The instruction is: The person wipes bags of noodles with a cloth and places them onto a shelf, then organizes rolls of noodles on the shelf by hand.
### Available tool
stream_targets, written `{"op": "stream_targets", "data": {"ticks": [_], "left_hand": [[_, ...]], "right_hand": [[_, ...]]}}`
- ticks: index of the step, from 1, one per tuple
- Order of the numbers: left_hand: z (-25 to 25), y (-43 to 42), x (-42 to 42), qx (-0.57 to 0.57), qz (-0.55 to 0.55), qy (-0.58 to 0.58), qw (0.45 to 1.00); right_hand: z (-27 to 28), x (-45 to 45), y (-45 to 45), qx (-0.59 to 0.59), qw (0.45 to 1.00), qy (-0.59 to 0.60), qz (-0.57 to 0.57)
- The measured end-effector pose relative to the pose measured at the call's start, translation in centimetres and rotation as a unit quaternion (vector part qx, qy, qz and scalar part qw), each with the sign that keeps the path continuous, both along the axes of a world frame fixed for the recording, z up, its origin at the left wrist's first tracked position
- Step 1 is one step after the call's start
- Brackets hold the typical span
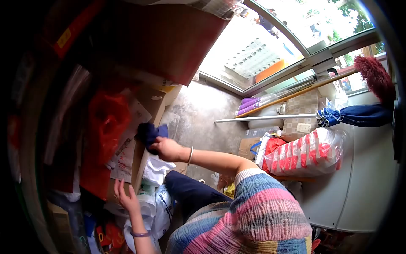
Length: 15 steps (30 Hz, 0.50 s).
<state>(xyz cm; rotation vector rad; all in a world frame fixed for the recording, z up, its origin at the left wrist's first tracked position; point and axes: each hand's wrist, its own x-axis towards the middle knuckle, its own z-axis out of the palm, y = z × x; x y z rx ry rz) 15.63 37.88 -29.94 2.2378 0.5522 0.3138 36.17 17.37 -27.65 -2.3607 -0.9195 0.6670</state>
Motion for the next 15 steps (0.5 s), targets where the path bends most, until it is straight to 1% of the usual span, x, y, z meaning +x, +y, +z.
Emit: {"op": "stream_targets", "data": {"ticks": [1,2,3,4,5,6,7,8,9,10,11,12,13,15], "left_hand": [[0.1,-1.7,-1.4,-0.068,0.004,0.018,0.997],[2.2,-4.6,-2.3,-0.289,0.088,0.044,0.952],[4.0,-7.1,-3.1,-0.494,0.164,0.065,0.851],[3.0,-8.3,-5.1,-0.643,0.163,0.05,0.746],[1.9,-9.5,-7.2,-0.77,0.154,0.035,0.618],[2.7,-11.7,-8.0,-0.76,0.161,-0.021,0.629],[2.6,-13.3,-9.0,-0.797,0.13,-0.072,0.585],[2.6,-14.6,-10.6,-0.801,0.136,-0.104,0.574],[2.8,-16.0,-12.1,-0.805,0.142,-0.136,0.56],[3.0,-17.5,-13.5,-0.806,0.186,-0.139,0.545],[1.7,-18.8,-15.0,-0.796,0.194,-0.15,0.553],[0.5,-19.9,-16.2,-0.795,0.207,-0.159,0.547],[0.6,-21.2,-17.1,-0.791,0.214,-0.159,0.552],[0.8,-23.2,-18.1,-0.778,0.222,-0.146,0.569]], "right_hand": [[0.1,-1.8,0.2,0.048,0.996,0.069,0.013],[0.8,-3.7,0.0,0.11,0.987,0.112,0.035],[0.0,-6.2,0.2,0.17,0.965,0.193,0.048],[0.3,-9.0,0.2,0.225,0.948,0.222,0.042],[1.7,-11.3,-0.2,0.244,0.918,0.304,0.073],[2.6,-13.7,-0.7,0.224,0.895,0.369,0.109],[3.0,-15.9,-1.4,0.233,0.886,0.377,0.134],[3.5,-17.4,-2.6,0.209,0.913,0.303,0.178],[3.2,-18.5,-3.6,0.218,0.919,0.25,0.213],[2.8,-19.6,-4.7,0.228,0.912,0.236,0.245],[2.6,-20.4,-5.6,0.242,0.904,0.222,0.274],[3.7,-20.7,-6.7,0.208,0.914,0.136,0.32],[5.1,-20.6,-7.6,0.177,0.91,0.088,0.364],[4.0,-21.7,-9.1,0.269,0.881,0.092,0.378]]}}
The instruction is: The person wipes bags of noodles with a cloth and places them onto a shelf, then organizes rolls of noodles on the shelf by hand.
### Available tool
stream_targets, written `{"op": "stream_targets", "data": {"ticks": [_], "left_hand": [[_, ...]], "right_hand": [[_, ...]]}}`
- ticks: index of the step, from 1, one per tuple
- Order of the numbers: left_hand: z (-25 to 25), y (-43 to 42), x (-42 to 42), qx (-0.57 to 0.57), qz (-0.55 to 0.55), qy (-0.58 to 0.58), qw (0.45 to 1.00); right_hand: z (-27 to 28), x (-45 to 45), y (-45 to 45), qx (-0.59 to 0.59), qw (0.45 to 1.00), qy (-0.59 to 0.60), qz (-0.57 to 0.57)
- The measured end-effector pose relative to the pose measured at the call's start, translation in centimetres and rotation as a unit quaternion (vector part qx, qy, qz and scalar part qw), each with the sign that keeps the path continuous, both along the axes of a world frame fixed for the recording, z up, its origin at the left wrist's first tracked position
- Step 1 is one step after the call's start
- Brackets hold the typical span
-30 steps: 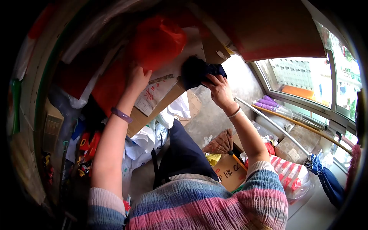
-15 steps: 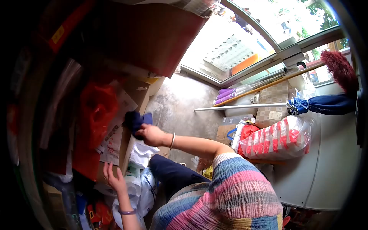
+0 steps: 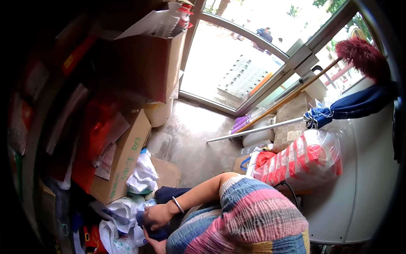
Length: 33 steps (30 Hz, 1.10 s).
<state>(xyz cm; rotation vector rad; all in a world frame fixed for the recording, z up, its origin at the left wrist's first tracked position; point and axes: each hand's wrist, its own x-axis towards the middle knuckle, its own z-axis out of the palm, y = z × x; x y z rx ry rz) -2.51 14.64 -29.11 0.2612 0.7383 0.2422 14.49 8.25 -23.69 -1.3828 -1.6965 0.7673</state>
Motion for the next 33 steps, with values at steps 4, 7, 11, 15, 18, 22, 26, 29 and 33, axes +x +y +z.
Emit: {"op": "stream_targets", "data": {"ticks": [4,7,11,15,18,22,26,29,33], "left_hand": [[1.4,-2.1,-0.1,0.044,-0.015,0.02,0.999],[3.0,-2.2,0.7,0.086,-0.026,0.024,0.996],[6.3,0.5,3.6,0.134,-0.024,0.026,0.99],[8.8,7.2,7.0,0.069,0.009,0.059,0.996],[10.0,10.1,7.9,0.131,0.096,0.043,0.986],[9.5,10.0,4.0,0.091,0.154,0.06,0.982],[8.1,6.9,-2.5,0.06,0.203,0.076,0.974],[7.5,4.1,-6.4,0.036,0.236,0.027,0.971],[4.1,0.2,-13.9,0.017,0.272,0.012,0.962]], "right_hand": [[-0.2,0.2,-2.8,-0.008,0.999,0.036,-0.029],[0.1,3.6,-5.5,-0.041,0.993,-0.021,-0.11],[0.7,11.5,-9.3,-0.172,0.928,-0.091,-0.318],[-2.9,18.5,-12.4,-0.165,0.872,-0.071,-0.456],[-9.3,19.6,-16.1,-0.34,0.853,-0.068,-0.391],[-16.1,17.4,-20.8,-0.495,0.817,-0.134,-0.264],[-17.3,15.2,-23.5,-0.556,0.794,-0.053,-0.241],[-17.7,15.1,-23.0,-0.562,0.788,-0.05,-0.245],[-19.0,15.3,-19.0,-0.5,0.84,-0.103,-0.183]]}}
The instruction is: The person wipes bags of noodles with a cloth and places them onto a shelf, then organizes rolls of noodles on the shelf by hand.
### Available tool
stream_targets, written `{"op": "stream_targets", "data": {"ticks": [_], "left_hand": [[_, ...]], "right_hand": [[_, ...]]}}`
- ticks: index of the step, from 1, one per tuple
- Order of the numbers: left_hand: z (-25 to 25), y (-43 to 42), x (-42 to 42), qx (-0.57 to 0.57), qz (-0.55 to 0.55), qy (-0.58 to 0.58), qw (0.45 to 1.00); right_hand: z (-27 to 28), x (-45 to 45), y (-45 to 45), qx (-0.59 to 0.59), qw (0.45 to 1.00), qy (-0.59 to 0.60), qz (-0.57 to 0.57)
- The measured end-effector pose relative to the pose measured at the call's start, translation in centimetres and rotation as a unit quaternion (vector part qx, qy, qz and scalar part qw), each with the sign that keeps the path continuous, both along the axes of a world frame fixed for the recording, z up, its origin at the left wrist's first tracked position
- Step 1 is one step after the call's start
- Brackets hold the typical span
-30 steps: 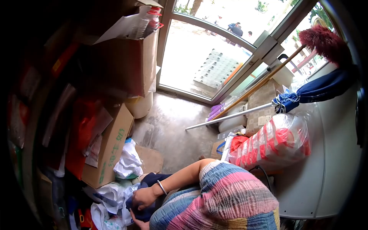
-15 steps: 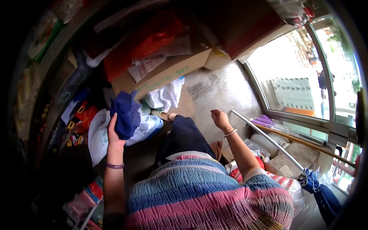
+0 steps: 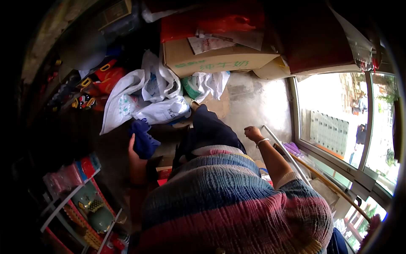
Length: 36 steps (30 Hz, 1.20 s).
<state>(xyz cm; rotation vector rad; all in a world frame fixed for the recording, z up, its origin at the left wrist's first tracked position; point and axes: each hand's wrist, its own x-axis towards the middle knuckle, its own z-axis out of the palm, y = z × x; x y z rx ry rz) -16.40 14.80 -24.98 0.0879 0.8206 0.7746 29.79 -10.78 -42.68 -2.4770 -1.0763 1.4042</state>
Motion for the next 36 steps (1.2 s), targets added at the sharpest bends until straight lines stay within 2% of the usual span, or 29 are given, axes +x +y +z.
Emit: {"op": "stream_targets", "data": {"ticks": [1,3,5,6,7,8,9,10,11,15,22,31,36], "left_hand": [[0.5,-0.9,-0.4,0.018,-0.007,0.005,1.0],[2.8,-2.1,0.0,0.057,-0.028,0.012,0.998],[5.2,-3.4,1.8,0.047,0.037,0.053,0.997],[6.1,-3.8,2.8,0.043,0.066,0.071,0.994],[5.6,-3.7,3.2,0.043,0.054,0.073,0.995],[5.0,-2.8,3.8,0.049,0.031,0.065,0.996],[4.1,-1.7,4.4,0.059,0.001,0.059,0.997],[3.5,0.0,5.7,0.071,-0.031,0.051,0.996],[3.0,1.8,7.1,0.08,-0.06,0.043,0.994],[2.8,6.7,12.8,0.111,-0.155,0.027,0.981],[2.0,7.5,14.7,0.112,-0.231,0.008,0.966],[2.4,6.1,13.1,0.123,-0.242,-0.007,0.962],[2.8,5.5,9.8,0.129,-0.214,0.002,0.968]], "right_hand": [[1.2,-0.4,2.2,0.01,1.0,-0.006,0.021],[2.8,-1.6,5.6,0.071,0.997,0.021,-0.01],[5.5,-3.4,9.0,0.078,0.995,0.048,-0.032],[3.8,-4.0,9.6,0.102,0.994,0.044,0.0],[2.5,-4.2,10.3,0.128,0.991,0.031,0.025],[3.4,-5.1,11.4,0.108,0.993,0.025,0.045],[3.5,-5.7,12.1,0.105,0.987,-0.037,0.119],[2.7,-6.2,12.6,0.086,0.992,-0.013,0.092],[4.6,-6.6,13.2,0.07,0.994,-0.008,0.083],[4.6,-6.8,13.6,0.057,0.998,0.005,0.026],[3.9,-6.5,11.2,0.03,0.999,-0.011,-0.034],[0.3,-8.4,5.8,-0.046,0.999,-0.015,0.005],[-1.0,-7.7,6.1,-0.028,0.998,-0.038,0.03]]}}
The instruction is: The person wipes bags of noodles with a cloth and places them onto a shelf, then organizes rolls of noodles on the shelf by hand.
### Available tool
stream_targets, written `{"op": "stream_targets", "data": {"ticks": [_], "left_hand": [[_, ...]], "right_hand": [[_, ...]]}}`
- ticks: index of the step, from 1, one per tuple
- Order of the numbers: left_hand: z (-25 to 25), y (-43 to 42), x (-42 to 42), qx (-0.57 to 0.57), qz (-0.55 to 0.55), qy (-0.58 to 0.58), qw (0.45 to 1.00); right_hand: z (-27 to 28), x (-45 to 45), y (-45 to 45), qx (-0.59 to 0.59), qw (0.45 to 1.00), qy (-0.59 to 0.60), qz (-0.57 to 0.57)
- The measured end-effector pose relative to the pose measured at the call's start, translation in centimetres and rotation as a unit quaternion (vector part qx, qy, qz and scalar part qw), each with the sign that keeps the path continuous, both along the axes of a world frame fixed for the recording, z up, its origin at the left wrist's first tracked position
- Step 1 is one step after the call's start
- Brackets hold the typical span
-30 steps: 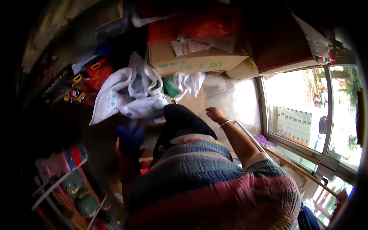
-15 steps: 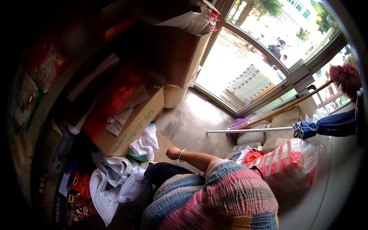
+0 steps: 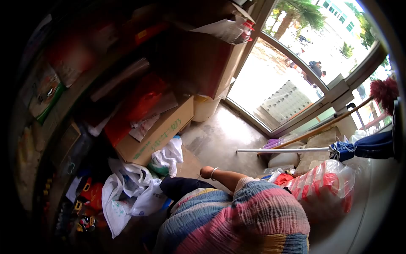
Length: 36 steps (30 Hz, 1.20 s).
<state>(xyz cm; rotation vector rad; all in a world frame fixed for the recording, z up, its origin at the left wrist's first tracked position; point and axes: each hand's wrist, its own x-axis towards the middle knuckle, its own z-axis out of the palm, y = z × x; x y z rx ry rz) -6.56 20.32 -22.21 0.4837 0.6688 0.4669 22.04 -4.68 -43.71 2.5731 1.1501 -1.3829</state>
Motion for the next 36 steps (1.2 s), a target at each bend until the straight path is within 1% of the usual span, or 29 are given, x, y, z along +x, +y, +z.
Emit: {"op": "stream_targets", "data": {"ticks": [2,3,5,7,8,10,14,18,21,24,27,29,31,33,35,36], "left_hand": [[-0.1,-1.2,-3.2,-0.01,0.033,0.014,0.999],[-0.5,-2.1,-5.2,-0.019,0.054,0.022,0.998],[-1.2,-4.7,-9.3,-0.04,0.096,0.037,0.994],[-2.0,-8.0,-12.9,-0.069,0.135,0.043,0.988],[-2.3,-9.2,-14.0,-0.076,0.145,0.044,0.985],[-2.6,-11.7,-15.2,-0.089,0.163,0.042,0.982],[-2.9,-15.8,-16.2,-0.104,0.195,0.039,0.974],[-2.2,-18.0,-16.1,-0.097,0.21,0.039,0.972],[-1.3,-18.3,-15.6,-0.082,0.215,0.044,0.972],[-0.4,-18.4,-15.5,-0.06,0.218,0.043,0.973],[0.7,-17.3,-14.2,-0.025,0.214,0.034,0.976],[1.4,-16.7,-13.4,0.007,0.208,0.033,0.978],[1.7,-16.5,-12.8,0.08,0.18,0.072,0.978],[1.4,-16.8,-12.7,0.195,0.134,0.144,0.961],[0.9,-17.6,-12.6,0.126,0.181,0.061,0.974],[1.0,-18.0,-12.6,0.008,0.257,-0.071,0.964]], "right_hand": [[0.4,0.8,1.1,0.026,0.999,0.002,0.018],[1.5,1.1,1.7,0.038,0.999,0.007,0.028],[2.5,1.7,2.2,0.06,0.998,0.008,0.005],[1.9,2.7,2.6,0.052,0.999,0.002,0.012],[2.4,2.8,3.0,0.063,0.998,0.0,0.012],[3.5,3.0,2.9,0.083,0.997,-0.008,0.002],[3.7,2.8,1.2,0.099,0.994,0.025,-0.023],[2.6,2.7,-2.6,0.054,0.997,0.043,-0.016],[0.1,3.0,-4.8,-0.001,0.994,0.035,0.102],[-2.4,3.4,-5.0,-0.049,0.962,-0.025,0.269],[-1.4,3.7,-3.9,0.037,0.992,0.015,0.121],[-0.1,3.3,-2.1,0.061,0.997,0.052,-0.024],[3.1,2.6,-0.6,0.077,0.987,0.106,-0.096],[3.6,2.1,-0.1,0.079,0.984,0.119,-0.11],[3.4,1.8,-0.5,0.052,0.987,0.121,-0.088],[3.1,1.8,-0.8,0.035,0.99,0.116,-0.077]]}}
